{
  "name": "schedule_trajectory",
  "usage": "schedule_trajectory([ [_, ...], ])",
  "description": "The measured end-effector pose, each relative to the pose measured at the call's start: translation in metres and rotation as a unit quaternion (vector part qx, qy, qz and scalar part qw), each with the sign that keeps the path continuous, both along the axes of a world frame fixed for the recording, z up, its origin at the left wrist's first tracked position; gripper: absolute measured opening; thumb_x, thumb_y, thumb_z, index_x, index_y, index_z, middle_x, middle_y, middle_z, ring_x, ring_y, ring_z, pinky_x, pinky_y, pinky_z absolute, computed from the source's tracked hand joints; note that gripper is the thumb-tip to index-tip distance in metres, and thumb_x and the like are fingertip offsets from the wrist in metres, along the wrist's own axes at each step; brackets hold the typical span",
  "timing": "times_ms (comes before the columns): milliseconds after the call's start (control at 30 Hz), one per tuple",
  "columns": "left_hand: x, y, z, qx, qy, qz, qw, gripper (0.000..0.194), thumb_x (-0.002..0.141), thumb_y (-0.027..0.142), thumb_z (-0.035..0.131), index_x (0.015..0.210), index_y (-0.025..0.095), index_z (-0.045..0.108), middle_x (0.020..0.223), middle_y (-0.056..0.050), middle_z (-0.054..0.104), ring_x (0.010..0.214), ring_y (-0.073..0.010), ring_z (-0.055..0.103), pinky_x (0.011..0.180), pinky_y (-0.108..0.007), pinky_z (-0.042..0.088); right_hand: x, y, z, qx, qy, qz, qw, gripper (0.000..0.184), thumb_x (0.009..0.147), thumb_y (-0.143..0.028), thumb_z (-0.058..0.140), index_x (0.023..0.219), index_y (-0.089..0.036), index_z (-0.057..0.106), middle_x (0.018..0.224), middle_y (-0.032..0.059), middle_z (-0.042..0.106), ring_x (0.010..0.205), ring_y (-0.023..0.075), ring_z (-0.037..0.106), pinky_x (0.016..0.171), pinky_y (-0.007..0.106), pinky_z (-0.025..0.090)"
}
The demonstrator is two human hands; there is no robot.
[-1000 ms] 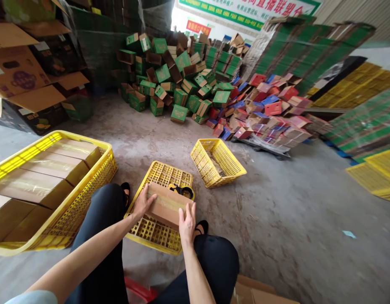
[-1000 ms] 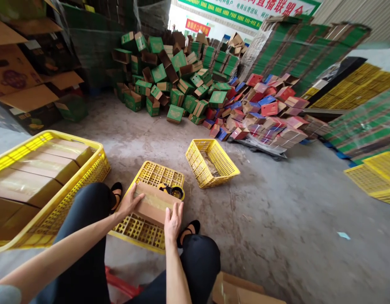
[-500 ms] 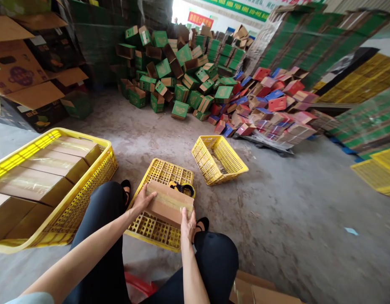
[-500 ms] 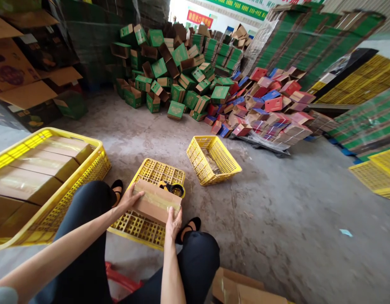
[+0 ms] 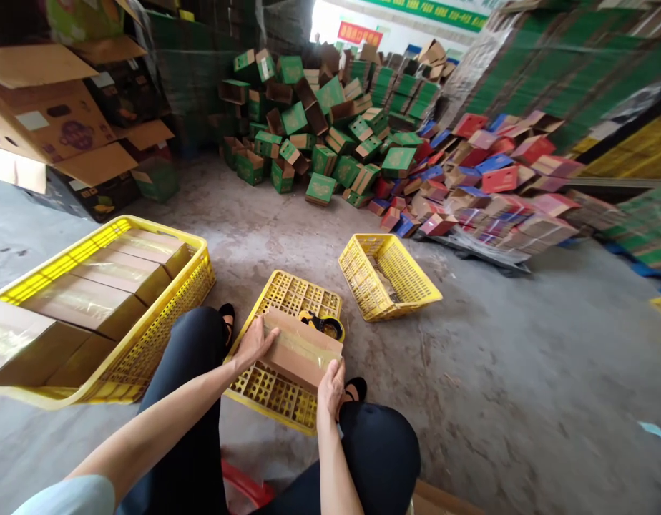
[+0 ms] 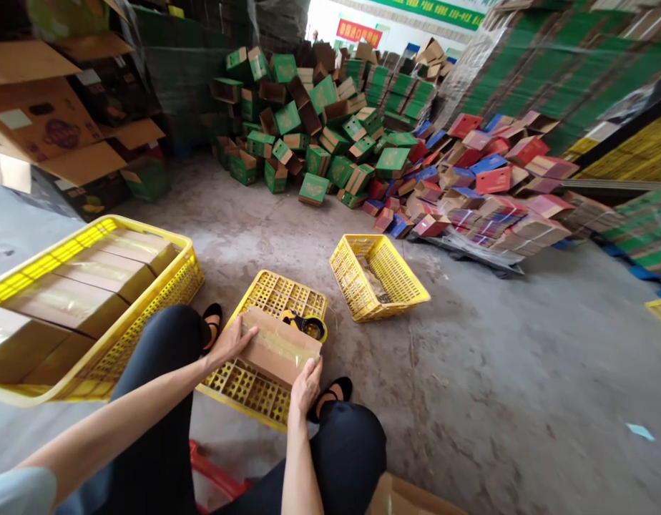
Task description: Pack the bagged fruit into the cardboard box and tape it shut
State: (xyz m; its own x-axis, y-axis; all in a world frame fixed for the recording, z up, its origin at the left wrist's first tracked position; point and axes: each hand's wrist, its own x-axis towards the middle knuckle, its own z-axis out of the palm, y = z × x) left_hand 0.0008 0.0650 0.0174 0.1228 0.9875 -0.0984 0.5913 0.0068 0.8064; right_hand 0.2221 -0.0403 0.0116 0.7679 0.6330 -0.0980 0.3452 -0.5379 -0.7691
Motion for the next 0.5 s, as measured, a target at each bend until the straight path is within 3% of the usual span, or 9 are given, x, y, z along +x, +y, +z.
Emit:
schedule_trajectory([
  [167,0.005,0.0,0.008,-0.045,0.11,0.0,0.993,0.048,0.101,0.051,0.05,0.129,0.013,0.054,0.117,-0.02,0.073,0.114,-0.0353,0.071,0.095,-0.042,0.054,-0.004,0.002,0.007,-0.059,-0.05,0.001,0.997,0.072,0.105,-0.056,0.025,0.143,-0.005,0.059,0.124,0.0284,0.074,0.105,0.0366,0.074,0.085,0.041,0.054],
  [267,0.007,0.0,0.011,-0.056,0.125,0.0,0.991,0.048,0.101,0.052,0.05,0.127,0.011,0.054,0.119,-0.023,0.072,0.112,-0.036,0.071,0.093,-0.042,0.053,-0.003,0.002,0.006,-0.077,-0.055,-0.001,0.996,0.071,0.104,-0.059,0.025,0.138,-0.009,0.062,0.12,0.0273,0.075,0.1,0.036,0.075,0.083,0.041,0.053],
  [500,0.01,0.001,0.007,-0.074,0.015,0.065,0.995,0.051,0.098,0.053,0.056,0.132,0.015,0.054,0.13,-0.019,0.071,0.122,-0.0356,0.068,0.1,-0.042,0.051,0.005,0.005,-0.004,-0.052,-0.009,-0.012,0.999,0.076,0.101,-0.067,0.023,0.13,-0.012,0.065,0.117,0.0239,0.076,0.1,0.0337,0.074,0.08,0.038,0.054],
])
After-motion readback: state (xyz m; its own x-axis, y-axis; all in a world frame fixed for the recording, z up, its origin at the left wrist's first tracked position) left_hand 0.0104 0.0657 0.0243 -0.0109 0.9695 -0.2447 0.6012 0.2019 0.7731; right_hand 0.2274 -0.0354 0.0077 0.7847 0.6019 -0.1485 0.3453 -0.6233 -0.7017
